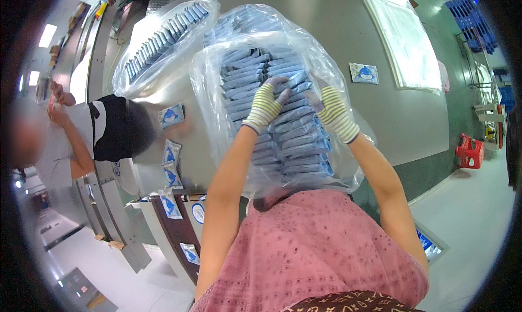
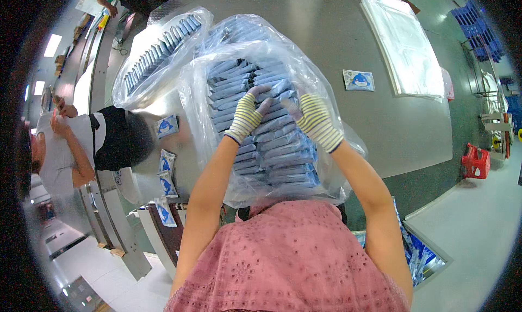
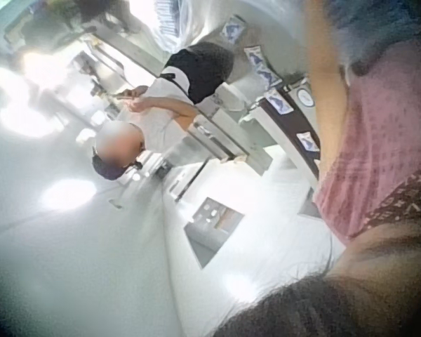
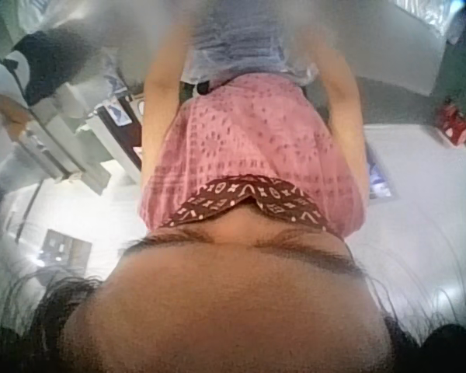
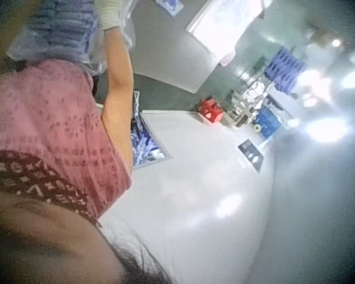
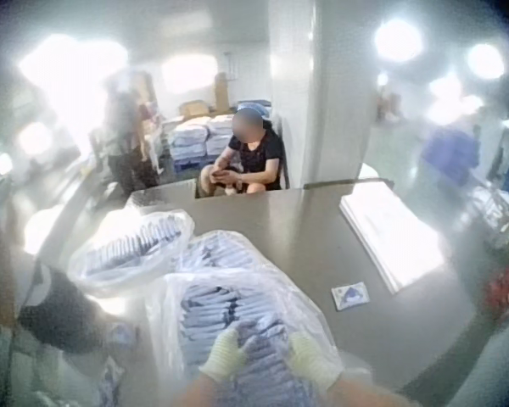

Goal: The person picks up packets from a large clear plastic bag on a stainless steel table and arranges them into small stacks on the same table.

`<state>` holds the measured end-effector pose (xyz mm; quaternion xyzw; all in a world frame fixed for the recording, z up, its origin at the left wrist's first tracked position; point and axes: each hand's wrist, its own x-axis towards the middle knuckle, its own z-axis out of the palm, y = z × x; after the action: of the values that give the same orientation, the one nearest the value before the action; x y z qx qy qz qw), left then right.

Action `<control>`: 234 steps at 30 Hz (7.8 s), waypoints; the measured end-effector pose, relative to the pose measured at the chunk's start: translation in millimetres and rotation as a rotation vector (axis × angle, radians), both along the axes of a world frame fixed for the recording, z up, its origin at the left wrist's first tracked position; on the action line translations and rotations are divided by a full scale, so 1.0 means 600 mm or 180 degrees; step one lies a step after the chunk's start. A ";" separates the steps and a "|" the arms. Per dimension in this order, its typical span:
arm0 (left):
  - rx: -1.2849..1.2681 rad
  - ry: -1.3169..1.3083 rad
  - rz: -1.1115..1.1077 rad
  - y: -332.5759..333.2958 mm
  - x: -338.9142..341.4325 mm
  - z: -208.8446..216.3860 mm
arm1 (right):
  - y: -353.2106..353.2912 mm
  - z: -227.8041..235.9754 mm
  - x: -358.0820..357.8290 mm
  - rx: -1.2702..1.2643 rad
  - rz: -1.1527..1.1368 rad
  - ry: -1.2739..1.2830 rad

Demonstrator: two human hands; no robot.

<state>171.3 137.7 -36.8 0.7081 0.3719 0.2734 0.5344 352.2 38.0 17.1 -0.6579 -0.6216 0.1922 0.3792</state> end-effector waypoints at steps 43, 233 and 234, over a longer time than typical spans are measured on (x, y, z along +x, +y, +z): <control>-0.1522 0.2378 0.2760 -0.387 -0.924 -0.105 | 0.126 -0.126 0.069 -0.0744 0.0474 -0.2394; -0.0331 0.1997 0.1052 -0.002 -0.649 -0.185 | 0.336 0.022 -0.032 -0.0845 0.0409 -0.2029; -0.0791 0.1189 0.1403 0.000 -0.640 -0.179 | 0.350 0.030 -0.012 -0.1266 0.0400 -0.1953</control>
<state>-212.5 137.9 -144.0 0.5776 0.6388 0.2003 0.4671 345.0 248.2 34.8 -0.7063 -0.6961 0.1260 0.0273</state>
